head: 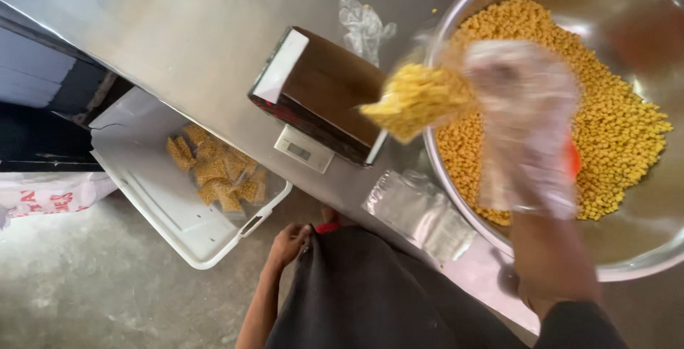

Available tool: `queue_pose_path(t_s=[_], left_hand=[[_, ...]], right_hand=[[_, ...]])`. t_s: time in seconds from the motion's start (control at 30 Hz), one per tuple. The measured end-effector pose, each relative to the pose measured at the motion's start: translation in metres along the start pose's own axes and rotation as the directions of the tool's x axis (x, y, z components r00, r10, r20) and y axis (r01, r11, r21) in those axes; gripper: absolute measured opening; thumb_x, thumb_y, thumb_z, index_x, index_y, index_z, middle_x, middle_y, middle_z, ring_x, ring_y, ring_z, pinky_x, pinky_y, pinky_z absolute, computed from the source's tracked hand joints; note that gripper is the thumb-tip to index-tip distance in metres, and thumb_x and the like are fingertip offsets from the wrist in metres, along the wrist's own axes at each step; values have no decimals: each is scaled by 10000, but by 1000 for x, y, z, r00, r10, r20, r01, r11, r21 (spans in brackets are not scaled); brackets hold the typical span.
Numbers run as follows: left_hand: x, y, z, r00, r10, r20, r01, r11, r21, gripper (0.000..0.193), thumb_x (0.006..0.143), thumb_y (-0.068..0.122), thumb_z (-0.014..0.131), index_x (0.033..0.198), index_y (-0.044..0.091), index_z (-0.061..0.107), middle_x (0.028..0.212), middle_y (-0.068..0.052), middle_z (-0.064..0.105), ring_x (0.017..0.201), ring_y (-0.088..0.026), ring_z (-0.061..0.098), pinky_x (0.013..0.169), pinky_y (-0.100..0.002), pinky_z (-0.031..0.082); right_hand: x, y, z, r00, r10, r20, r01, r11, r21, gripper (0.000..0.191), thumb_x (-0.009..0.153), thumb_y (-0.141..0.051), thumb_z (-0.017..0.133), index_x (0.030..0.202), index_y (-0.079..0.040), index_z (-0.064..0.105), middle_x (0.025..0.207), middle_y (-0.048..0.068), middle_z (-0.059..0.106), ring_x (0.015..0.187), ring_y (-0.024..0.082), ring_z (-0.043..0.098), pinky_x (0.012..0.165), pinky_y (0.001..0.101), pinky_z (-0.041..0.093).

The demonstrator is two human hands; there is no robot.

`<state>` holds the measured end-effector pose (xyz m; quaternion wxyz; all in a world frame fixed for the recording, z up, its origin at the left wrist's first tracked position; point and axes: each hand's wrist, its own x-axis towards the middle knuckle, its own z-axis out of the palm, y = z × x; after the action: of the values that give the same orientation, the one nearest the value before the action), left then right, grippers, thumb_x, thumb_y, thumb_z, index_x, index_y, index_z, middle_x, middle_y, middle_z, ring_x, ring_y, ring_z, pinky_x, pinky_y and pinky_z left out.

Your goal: The person scoops yellow split peas from a large metal bowl into small plastic bags using an orange scoop. They place the filled bags on a digital scale to check weight, then tie the bags shut and place them into a white bin.

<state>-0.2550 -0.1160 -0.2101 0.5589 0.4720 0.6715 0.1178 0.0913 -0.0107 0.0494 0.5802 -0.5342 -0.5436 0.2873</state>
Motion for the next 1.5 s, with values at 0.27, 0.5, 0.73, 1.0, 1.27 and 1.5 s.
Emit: queue_pose_path(t_s=[0.27,0.5,0.73,1.0,1.27,1.5], left_hand=[[11,-43,-64,858,-509,-66,454,814,-363,554,938,488,660,1163,-18,686,935,-123,752,762,-209,726,609,-377,579],[26,-44,-78,905,-426,-21,389,844,-368,506,956,440,638,1181,-10,687,984,-124,751,772,-206,700,590,-353,552],[52,-27,-83,940,-342,21,330,888,-320,511,959,438,633,1194,-14,672,1005,-133,755,774,-208,707,583,-353,553],[66,-23,-95,952,-307,-20,272,870,-411,498,989,372,400,1043,-15,708,943,-136,760,759,-235,703,604,-359,536],[58,-33,-95,893,-425,-145,330,840,-431,744,1077,422,247,890,-83,760,862,-179,791,762,-318,720,716,-411,591],[49,-37,-86,912,-303,-277,279,952,-123,230,873,216,691,977,34,784,817,-161,788,783,-267,787,771,-380,603]], right_hand=[[19,85,156,943,-257,210,326,838,-439,109,854,-60,818,913,-119,749,1026,34,755,1000,211,700,897,352,579],[41,100,169,956,-213,199,286,824,-489,127,838,-37,810,927,-112,758,1024,37,766,1011,238,702,934,369,553],[52,91,157,990,-110,90,142,737,-661,194,900,-122,823,1074,-61,765,1196,115,719,1159,271,630,1019,389,508],[40,90,125,995,-100,-16,87,926,-368,197,1034,-182,795,1186,-92,707,1311,87,687,1282,213,632,1158,377,515],[23,97,109,998,-69,-9,56,872,-487,199,1050,-162,777,1214,-64,725,1213,90,721,1117,208,690,1006,342,553],[28,99,112,999,6,-34,-21,898,-441,192,1041,-161,767,1202,-66,726,1181,80,723,1080,186,691,986,322,552]])
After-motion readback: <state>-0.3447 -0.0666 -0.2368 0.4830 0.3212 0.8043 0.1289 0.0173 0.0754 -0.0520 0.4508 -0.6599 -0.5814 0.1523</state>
